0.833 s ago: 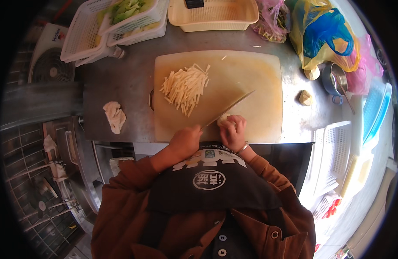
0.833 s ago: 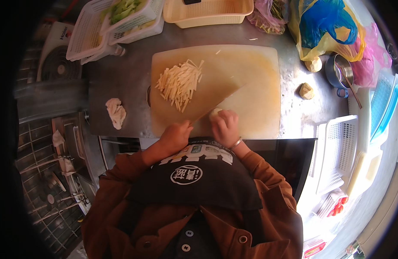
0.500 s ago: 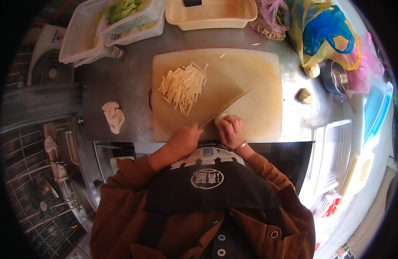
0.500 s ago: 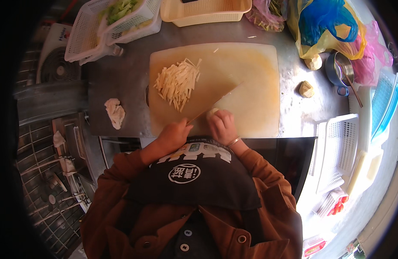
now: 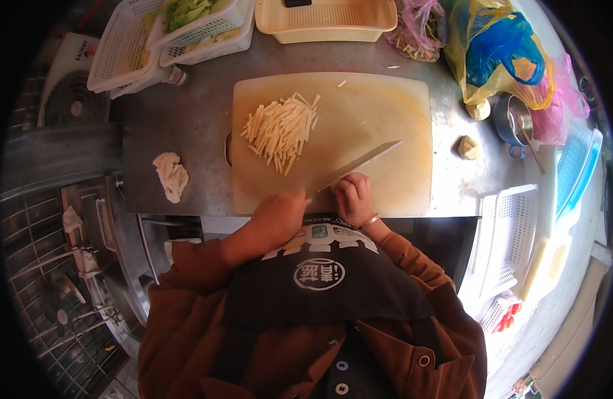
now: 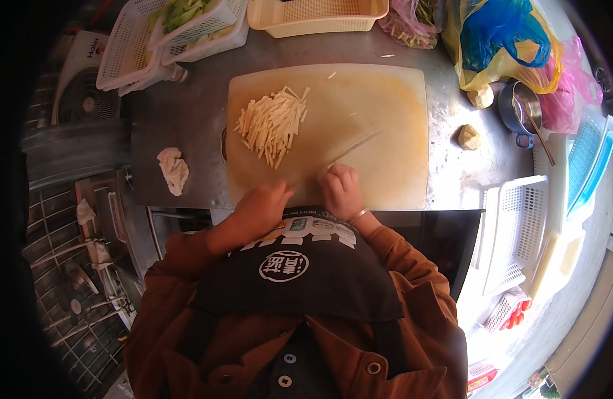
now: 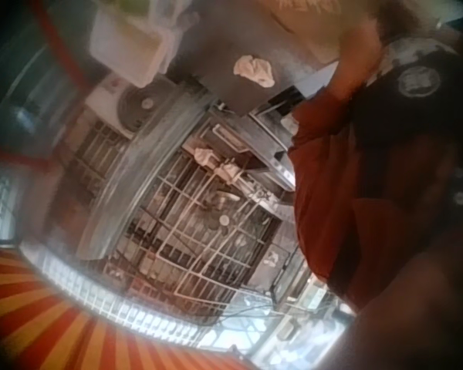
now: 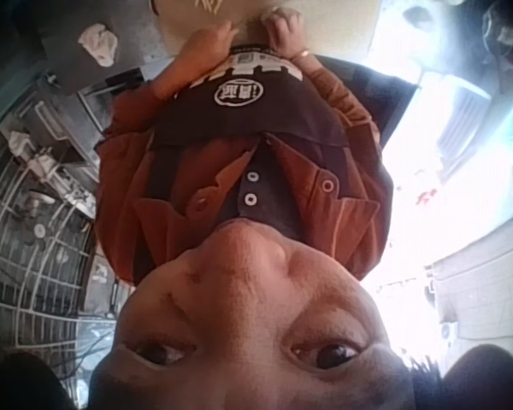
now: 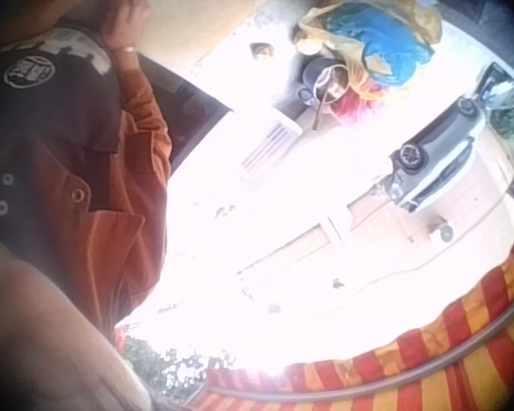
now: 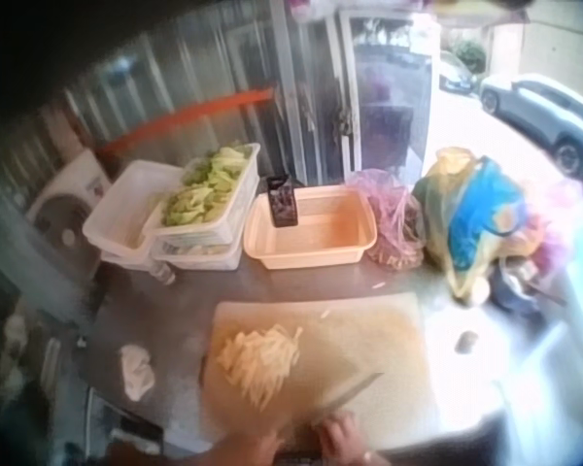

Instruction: The person slices peeled root vegetables into thin strips on a cutting board using a knife. The person repeatedly slices the vegetables and gathers the strips on the board.

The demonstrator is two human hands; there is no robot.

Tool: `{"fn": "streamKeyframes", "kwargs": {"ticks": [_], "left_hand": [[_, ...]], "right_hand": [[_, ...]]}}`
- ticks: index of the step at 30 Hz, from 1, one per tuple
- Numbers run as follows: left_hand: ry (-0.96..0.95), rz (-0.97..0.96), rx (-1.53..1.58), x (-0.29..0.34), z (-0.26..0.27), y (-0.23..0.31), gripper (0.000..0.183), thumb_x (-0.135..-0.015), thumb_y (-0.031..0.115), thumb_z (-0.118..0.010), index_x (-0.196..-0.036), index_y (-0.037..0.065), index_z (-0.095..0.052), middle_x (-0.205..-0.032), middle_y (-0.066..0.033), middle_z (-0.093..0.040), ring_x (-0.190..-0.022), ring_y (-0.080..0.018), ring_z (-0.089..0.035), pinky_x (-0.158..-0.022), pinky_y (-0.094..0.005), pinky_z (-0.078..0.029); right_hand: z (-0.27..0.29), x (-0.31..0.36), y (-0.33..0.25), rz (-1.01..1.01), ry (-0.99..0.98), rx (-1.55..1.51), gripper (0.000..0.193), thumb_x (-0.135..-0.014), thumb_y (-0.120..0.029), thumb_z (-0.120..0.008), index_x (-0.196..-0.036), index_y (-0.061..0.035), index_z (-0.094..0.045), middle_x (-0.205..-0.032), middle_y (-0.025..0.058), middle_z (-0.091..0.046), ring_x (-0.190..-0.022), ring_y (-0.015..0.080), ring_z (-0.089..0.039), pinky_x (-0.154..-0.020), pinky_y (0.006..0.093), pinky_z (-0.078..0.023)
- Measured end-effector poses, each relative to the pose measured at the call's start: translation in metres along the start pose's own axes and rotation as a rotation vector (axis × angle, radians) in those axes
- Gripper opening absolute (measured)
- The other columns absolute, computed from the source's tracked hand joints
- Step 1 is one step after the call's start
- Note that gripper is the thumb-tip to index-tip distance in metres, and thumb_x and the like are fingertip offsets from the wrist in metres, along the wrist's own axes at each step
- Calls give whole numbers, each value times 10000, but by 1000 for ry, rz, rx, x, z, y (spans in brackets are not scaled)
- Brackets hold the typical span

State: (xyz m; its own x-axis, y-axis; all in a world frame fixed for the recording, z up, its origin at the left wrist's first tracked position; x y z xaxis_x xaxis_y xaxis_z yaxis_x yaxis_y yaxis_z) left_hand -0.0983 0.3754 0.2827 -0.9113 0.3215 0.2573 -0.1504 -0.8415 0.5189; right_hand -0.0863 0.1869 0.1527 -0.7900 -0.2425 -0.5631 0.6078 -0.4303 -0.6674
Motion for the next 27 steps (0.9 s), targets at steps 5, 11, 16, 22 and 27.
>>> {"fn": "streamKeyframes", "kwargs": {"ticks": [5, 11, 16, 22, 27], "left_hand": [[-51, -58, -84, 12, 29, 19, 236, -955, 214, -523, -837, 11, -502, -655, -233, -577, -644, -455, -575, -565, -538, -431], [-131, 29, -71, 14, 36, 25, 244, -953, 212, -527, -828, 5, -498, -656, -238, -576, -642, -459, -570, -568, -529, -441], [-139, 25, -41, 8, 37, 26, 266, -950, 207, -534, -797, -9, -508, -672, -259, -576, -673, -469, -570, -595, -531, -442], [-188, 51, 22, -14, 23, 16, 268, -930, 186, -559, -779, -36, -559, -705, -273, -585, -704, -480, -575, -634, -536, -436], [-100, 1, 28, -20, -5, 4, 264, -918, 175, -568, -778, -48, -573, -722, -276, -595, -705, -475, -584, -642, -537, -441]], "right_hand": [[-2, 1, -1, -29, -12, 19, 295, -764, 10, -629, -1050, -16, -565, -1082, 163, -536, -1014, 373, -517, -882, 459, -431], [-2, 3, 1, -4, 5, -2, 289, -767, 17, -629, -1047, -15, -566, -1085, 162, -537, -997, 369, -524, -871, 450, -441], [-4, 1, 1, 3, 20, -3, 289, -763, 28, -628, -1041, -20, -567, -1084, 157, -540, -993, 363, -526, -864, 441, -444], [-4, 0, 1, -2, 33, -1, 273, -757, 26, -635, -1015, -24, -562, -1059, 155, -532, -977, 359, -524, -853, 438, -443], [-4, 1, 1, -5, 61, -28, 246, -760, 30, -634, -982, -24, -543, -1053, 158, -520, -975, 356, -512, -853, 429, -437]]}}
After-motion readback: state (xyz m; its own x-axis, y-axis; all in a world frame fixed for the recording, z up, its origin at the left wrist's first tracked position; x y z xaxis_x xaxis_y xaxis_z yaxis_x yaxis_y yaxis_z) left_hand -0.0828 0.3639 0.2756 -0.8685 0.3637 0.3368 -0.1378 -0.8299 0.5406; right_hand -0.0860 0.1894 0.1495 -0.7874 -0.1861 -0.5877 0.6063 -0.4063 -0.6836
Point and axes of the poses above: each hand's wrist, its own x-axis away from the middle knuckle, its own z-axis out of the back of the hand, y = z × x, the point moved 1 cm from there along -x, towards the middle knuckle
